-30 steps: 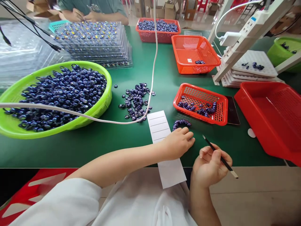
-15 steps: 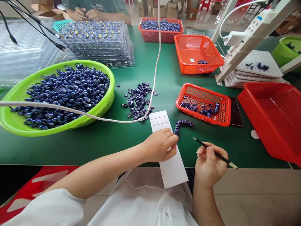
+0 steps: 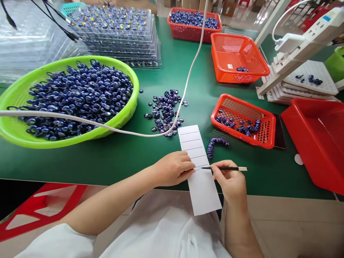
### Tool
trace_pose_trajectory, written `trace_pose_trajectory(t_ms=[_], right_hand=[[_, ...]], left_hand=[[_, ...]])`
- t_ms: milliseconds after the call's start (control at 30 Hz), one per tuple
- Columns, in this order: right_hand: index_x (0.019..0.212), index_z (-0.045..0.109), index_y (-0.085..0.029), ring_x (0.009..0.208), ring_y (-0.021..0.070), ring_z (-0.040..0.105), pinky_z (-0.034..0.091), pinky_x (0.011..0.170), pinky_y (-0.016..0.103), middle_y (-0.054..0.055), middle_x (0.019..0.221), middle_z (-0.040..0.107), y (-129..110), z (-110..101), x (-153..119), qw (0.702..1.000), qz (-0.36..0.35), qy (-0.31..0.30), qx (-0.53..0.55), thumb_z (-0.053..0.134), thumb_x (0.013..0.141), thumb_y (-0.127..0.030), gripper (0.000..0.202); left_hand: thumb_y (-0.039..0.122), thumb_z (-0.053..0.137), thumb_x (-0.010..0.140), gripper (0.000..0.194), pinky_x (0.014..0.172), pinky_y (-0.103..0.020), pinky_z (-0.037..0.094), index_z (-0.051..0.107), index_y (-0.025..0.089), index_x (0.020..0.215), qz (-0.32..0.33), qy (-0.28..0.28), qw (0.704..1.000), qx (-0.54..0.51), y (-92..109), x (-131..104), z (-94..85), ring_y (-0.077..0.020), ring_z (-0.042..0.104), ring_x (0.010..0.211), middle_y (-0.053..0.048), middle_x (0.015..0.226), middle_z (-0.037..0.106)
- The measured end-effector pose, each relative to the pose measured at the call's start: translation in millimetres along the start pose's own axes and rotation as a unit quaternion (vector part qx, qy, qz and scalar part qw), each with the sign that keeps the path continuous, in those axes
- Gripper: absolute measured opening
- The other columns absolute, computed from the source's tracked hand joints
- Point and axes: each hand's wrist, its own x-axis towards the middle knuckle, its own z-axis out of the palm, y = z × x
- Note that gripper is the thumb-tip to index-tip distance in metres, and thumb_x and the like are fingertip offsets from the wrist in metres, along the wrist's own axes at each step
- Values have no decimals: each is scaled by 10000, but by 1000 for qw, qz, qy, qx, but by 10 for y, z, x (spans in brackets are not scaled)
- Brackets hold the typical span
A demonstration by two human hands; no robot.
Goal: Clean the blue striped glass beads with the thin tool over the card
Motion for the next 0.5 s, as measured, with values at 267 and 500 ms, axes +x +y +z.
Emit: trace_pose_trajectory(t_ms=[267, 500], right_hand=[[839, 667, -204, 548, 124, 610, 491, 520, 217, -19, 616, 630, -68, 8, -13, 999, 14, -8, -28, 720, 828, -416, 218], [844, 679, -203, 543, 125, 613, 490, 515, 217, -16, 617, 638, -36, 7, -17, 999, 4, -9, -39, 722, 830, -421, 223]], left_hand=[[163, 529, 935, 182, 613, -340, 410, 682, 157, 1034, 45, -98, 993, 51, -4, -2, -14, -209, 532, 716, -55, 764, 630], [165, 576, 904, 152, 617, -342, 409, 673, 165, 1021, 46, -101, 992, 53, -10, -10, -1, -210, 526, 715, -48, 760, 618]])
